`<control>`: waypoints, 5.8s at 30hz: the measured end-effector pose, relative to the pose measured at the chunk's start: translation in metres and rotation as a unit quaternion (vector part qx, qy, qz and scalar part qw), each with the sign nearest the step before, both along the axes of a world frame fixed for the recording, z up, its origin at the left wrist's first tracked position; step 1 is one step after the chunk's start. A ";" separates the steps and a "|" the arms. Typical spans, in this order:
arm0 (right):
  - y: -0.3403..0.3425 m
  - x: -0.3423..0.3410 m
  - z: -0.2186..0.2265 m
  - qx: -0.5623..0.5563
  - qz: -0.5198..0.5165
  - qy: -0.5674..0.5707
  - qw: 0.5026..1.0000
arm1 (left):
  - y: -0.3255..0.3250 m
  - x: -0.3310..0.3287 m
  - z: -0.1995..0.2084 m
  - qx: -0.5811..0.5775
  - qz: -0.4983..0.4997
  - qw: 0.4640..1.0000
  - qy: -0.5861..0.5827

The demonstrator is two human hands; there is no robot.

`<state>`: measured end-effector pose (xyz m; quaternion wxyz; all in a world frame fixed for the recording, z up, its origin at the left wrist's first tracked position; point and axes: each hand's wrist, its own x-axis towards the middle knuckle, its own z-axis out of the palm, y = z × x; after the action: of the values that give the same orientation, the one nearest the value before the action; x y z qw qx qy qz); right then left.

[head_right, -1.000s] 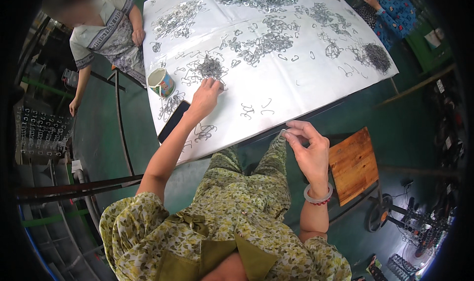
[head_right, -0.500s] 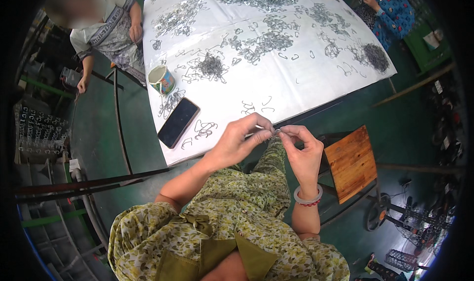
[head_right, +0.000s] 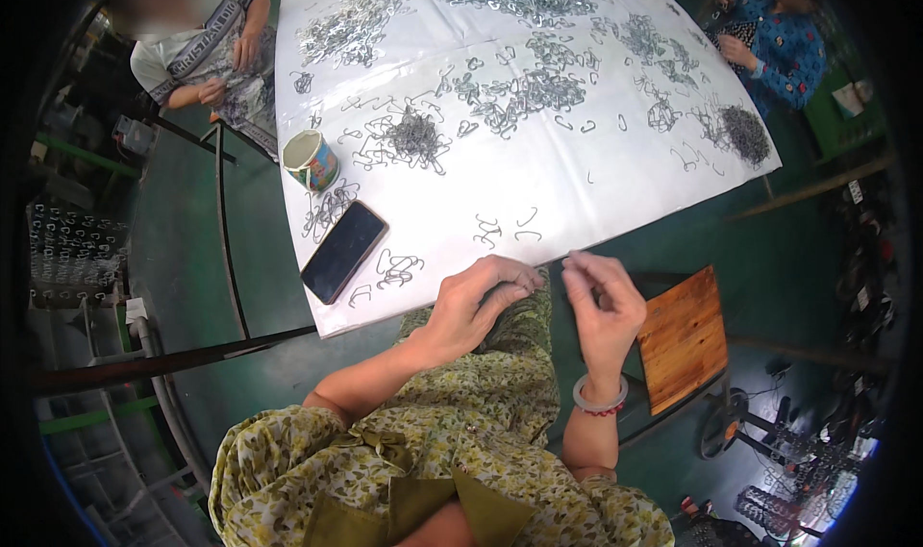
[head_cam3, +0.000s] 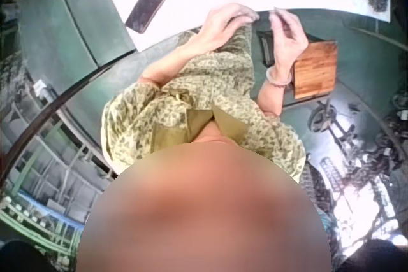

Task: The person picks small metal hooks and split rings from a white table and links them together by hand. They repeatedly reach for parts, connect them, and place the assembled chains onto a hanging rack nearby.

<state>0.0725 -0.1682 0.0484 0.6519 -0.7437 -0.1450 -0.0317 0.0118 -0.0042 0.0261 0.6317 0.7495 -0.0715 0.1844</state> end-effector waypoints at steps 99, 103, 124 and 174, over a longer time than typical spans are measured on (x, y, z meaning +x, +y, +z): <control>0.020 0.027 -0.004 -0.034 -0.023 -0.102 0.994 | 0.003 -0.005 0.005 -0.061 -0.010 0.998 0.015; 0.075 0.131 -0.058 -0.157 0.094 -0.195 0.964 | 0.006 -0.006 0.003 -0.031 -0.013 0.999 0.038; 0.036 0.062 -0.006 -0.077 0.159 -0.015 0.984 | -0.001 -0.017 -0.007 -0.004 0.010 1.000 -0.019; -0.009 -0.031 -0.010 -0.043 0.015 0.003 0.999 | 0.041 0.026 0.004 0.163 0.121 0.979 0.029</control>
<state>0.0416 -0.1777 0.0387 0.6200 -0.7689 -0.1558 -0.0136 0.0383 0.0364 0.0302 0.4760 0.8505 0.0094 0.2237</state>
